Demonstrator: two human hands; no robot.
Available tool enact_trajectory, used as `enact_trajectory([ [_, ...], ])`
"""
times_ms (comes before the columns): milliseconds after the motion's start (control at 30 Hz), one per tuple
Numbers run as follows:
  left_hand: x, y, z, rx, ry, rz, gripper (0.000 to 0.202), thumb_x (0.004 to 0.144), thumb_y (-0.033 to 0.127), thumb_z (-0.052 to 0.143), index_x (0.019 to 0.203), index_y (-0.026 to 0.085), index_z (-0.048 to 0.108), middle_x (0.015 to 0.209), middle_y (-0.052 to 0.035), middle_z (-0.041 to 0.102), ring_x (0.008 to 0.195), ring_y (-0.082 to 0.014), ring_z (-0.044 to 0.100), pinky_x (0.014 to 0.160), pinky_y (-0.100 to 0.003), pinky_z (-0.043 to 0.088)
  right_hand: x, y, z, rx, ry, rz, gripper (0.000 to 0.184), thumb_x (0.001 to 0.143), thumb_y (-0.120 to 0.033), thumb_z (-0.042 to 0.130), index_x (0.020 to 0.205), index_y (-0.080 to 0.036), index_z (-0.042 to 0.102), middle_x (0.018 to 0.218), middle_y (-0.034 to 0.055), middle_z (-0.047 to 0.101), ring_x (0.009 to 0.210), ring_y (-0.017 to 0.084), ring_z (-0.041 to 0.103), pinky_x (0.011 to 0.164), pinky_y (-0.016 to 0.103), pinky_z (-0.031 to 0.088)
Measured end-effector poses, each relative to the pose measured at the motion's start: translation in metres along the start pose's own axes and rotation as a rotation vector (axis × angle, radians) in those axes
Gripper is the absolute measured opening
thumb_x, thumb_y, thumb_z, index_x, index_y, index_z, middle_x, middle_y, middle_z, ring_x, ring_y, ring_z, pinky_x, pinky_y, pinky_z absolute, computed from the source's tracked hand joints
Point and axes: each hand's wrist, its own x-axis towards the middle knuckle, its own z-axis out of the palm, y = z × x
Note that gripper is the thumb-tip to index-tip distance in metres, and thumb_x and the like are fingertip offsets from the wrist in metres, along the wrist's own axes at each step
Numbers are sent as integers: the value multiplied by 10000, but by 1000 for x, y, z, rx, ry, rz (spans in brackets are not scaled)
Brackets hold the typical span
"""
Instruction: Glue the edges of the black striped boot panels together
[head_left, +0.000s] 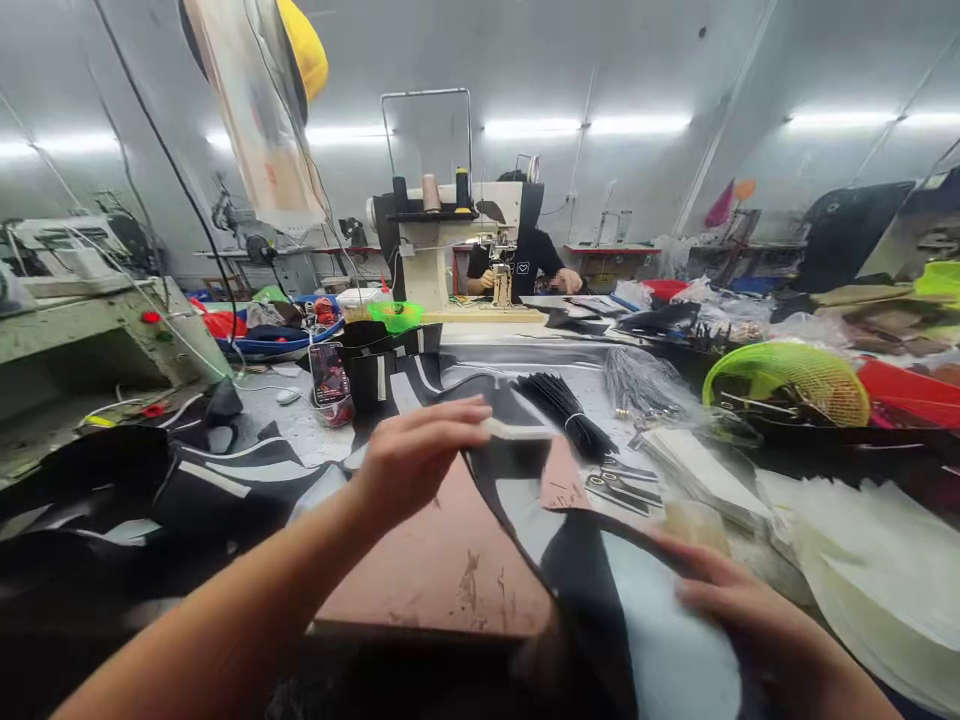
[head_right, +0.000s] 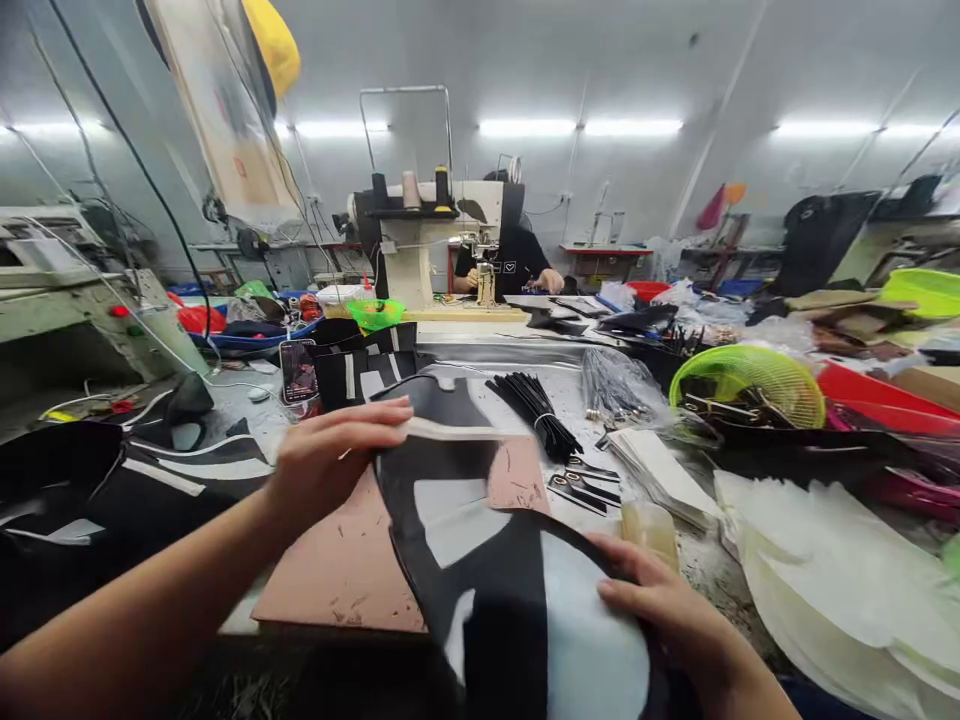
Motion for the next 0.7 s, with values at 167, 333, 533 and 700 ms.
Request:
enact_trajectory([
  [167, -11, -64, 23, 151, -579, -802, 377, 746, 13, 425, 1041, 171, 599, 1327, -74, 438, 1251, -198, 358, 1036, -335, 325, -24, -2, 39, 344, -3, -129, 835, 544, -435, 745, 1304, -334, 413, 1184, 64, 570, 1019, 294, 557, 806, 370, 472],
  [333, 10, -72, 31, 205, -778, -928, 379, 840, 189, 363, 1189, 144, 505, 1256, -98, 510, 1160, -228, 467, 1005, -362, 340, -11, -13, 113, 599, -122, -107, 436, 689, -389, 693, 1073, -265, 528, 745, 9, 617, 636, 156, 596, 580, 260, 463],
  [533, -3, -28, 94, 98, -1180, -931, 787, 708, 670, 496, 1301, 163, 392, 1310, -174, 422, 1183, -356, 416, 966, -488, 350, 2, -25, 144, 795, -556, -148, 474, 656, -405, 720, 1029, -238, 480, 1148, 80, 584, 1061, 215, 555, 887, 353, 408],
  [700, -43, -5, 113, 147, -1349, -910, 1228, 493, 513, 772, 1392, 166, 11, 1424, -228, 27, 1285, -439, 70, 955, -619, 265, 1, -17, 88, 132, -437, -198, 800, 675, -478, 671, 1340, -290, 267, 938, 68, 643, 696, 181, 636, 679, 354, 478],
])
